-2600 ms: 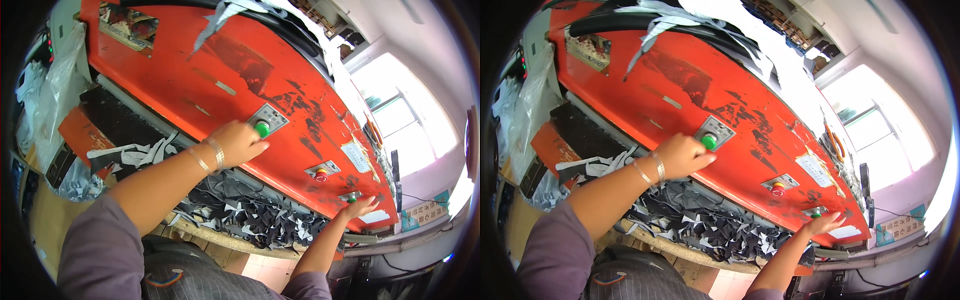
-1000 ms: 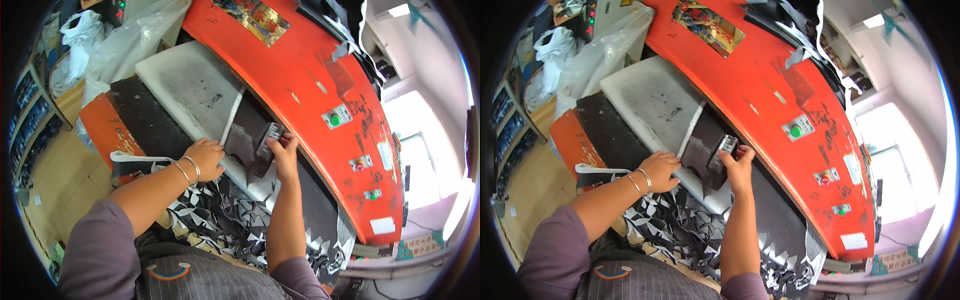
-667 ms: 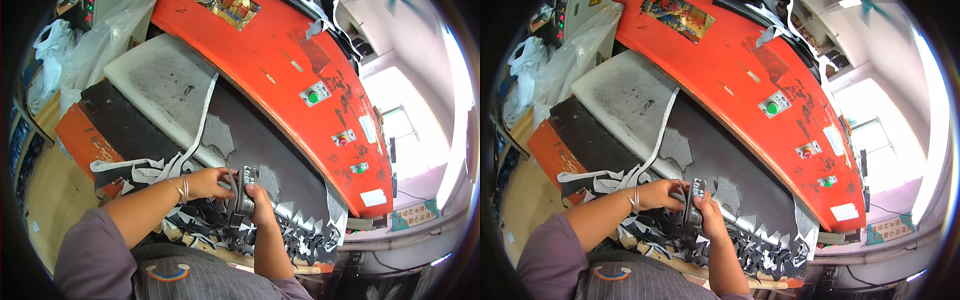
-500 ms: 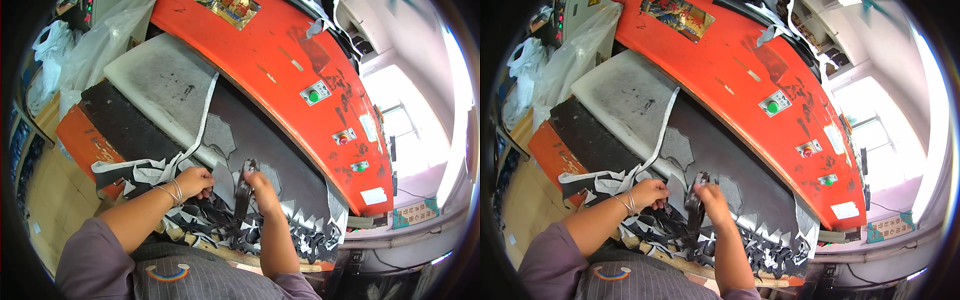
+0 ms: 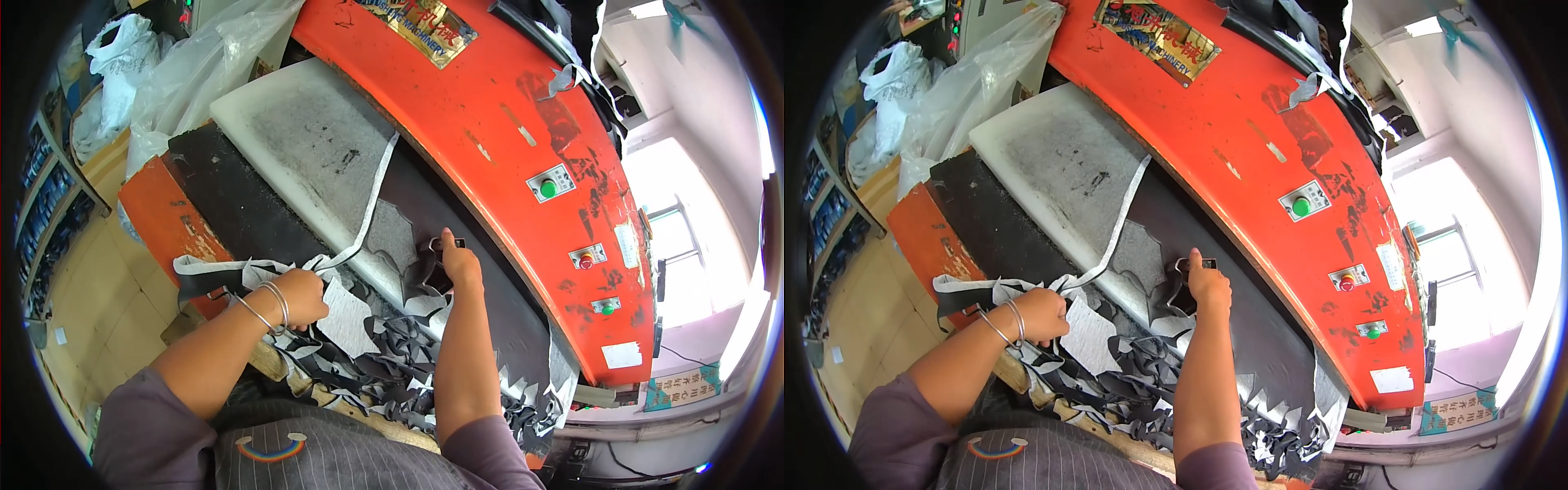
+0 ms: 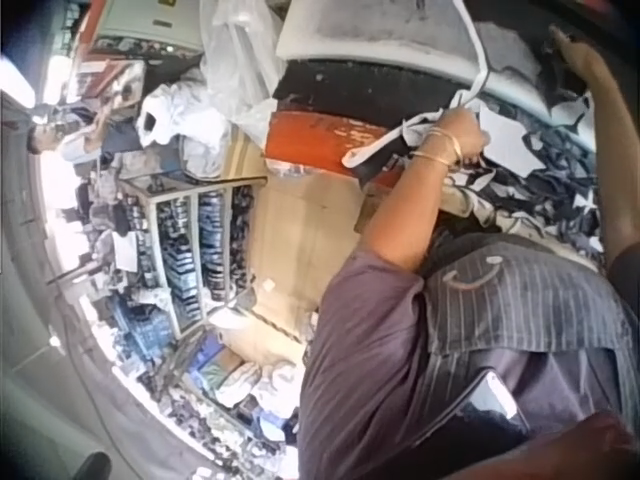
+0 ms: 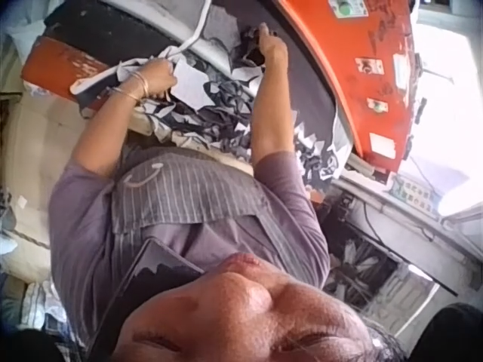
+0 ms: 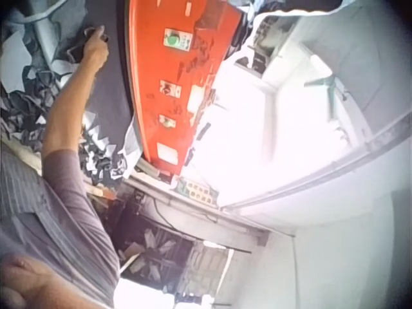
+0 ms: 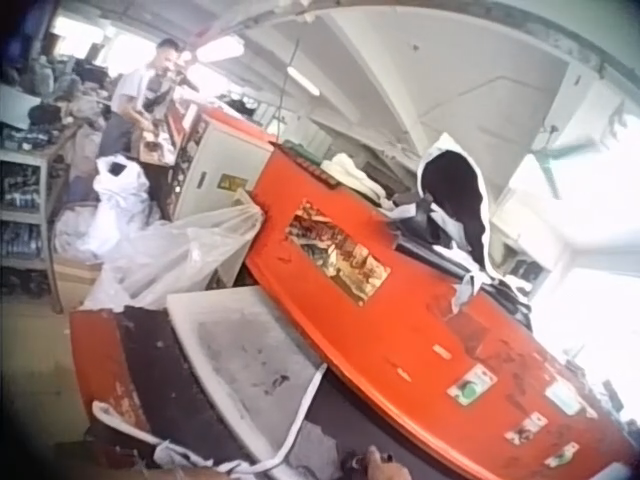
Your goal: Using a hydraulic press with a metal die to cut specific shapes out of leather material.
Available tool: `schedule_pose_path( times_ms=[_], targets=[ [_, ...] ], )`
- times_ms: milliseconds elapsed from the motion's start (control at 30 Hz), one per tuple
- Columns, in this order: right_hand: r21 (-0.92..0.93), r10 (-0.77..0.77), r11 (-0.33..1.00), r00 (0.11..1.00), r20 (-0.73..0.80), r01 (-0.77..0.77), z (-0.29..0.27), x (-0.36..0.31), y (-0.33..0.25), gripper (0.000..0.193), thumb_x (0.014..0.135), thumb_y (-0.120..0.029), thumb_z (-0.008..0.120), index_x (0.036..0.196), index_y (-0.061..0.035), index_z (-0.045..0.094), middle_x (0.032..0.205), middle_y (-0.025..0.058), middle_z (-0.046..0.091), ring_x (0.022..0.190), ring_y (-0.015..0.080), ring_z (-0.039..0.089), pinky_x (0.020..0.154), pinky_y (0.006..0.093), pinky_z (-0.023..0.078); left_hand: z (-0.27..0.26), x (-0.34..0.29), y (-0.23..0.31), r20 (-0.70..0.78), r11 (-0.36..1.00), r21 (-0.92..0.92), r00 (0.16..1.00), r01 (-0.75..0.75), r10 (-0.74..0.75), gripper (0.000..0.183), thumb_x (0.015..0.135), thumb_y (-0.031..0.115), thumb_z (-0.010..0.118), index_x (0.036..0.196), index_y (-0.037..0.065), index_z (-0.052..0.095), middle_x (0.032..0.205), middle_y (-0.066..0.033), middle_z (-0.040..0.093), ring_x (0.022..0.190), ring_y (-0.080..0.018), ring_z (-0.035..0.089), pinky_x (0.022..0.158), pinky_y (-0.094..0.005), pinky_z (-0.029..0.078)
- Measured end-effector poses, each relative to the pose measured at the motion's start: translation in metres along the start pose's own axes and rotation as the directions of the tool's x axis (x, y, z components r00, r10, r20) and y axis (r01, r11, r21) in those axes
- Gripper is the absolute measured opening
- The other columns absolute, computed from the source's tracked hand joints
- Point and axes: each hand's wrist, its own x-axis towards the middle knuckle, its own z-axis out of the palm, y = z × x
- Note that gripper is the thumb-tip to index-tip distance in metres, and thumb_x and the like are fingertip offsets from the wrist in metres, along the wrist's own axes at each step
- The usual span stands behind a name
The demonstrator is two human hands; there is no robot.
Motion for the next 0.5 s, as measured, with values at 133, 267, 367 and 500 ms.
schedule_pose_path(
  times_ms=[133,267,367,500],
  targets=[
    [0.054,0.062,0.996,0.991,0.121,-0.069,-0.005,-0.02,-0.007,0.081,0.089,-0.068,0.034,0.125,0.0003,0.058,0.13,0.0285,0.051,0.121,0.0368,0.052,0.1,0.0432,0.041,0.002,-0.015,0.016,-0.328,0.902,0.431,0.925,-0.032,0.19,0.027,0.079,0.029,0.066,0.079,0.002,0.065,0.08,-0.0155,0.068,0.081,-0.0343,0.065,0.076,-0.0428,0.051],
    [0.003,-0.162,0.987,0.985,-0.052,0.163,0.009,-0.001,0.039,0.072,0.089,-0.06,0.046,0.109,0.0074,0.063,0.115,0.0253,0.062,0.103,0.0373,0.062,0.075,0.0409,0.057,0.018,0.006,0.04,-0.437,0.875,0.324,0.764,-0.359,0.475,0.027,0.081,0.033,0.066,0.083,0.007,0.061,0.084,-0.0123,0.064,0.083,-0.0324,0.062,0.075,-0.0426,0.048],
    [0.303,-0.436,0.843,0.895,-0.097,0.443,0.008,-0.007,0.068,0.075,0.074,-0.041,0.077,0.131,-0.0018,0.049,0.13,0.0253,0.049,0.13,0.0351,0.041,0.104,0.0441,0.038,0.044,0.042,0.045,-0.353,0.846,0.281,0.77,-0.454,0.531,0.026,0.079,0.032,0.068,0.087,0.008,0.062,0.101,-0.0117,0.064,0.1,-0.0296,0.059,0.086,-0.0412,0.045],
    [0.372,-0.654,0.656,0.741,-0.155,0.657,0.012,0.014,0.097,0.125,0.052,-0.03,0.092,0.15,-0.0063,0.017,0.139,0.0233,0.043,0.132,0.0357,0.038,0.11,0.0422,0.031,0.078,0.075,0.051,-0.422,0.795,0.409,0.679,-0.449,0.6,0.027,0.079,0.029,0.067,0.098,0.01,0.06,0.135,-0.0148,0.049,0.13,-0.0332,0.038,0.104,-0.0479,0.027]
  ],
)
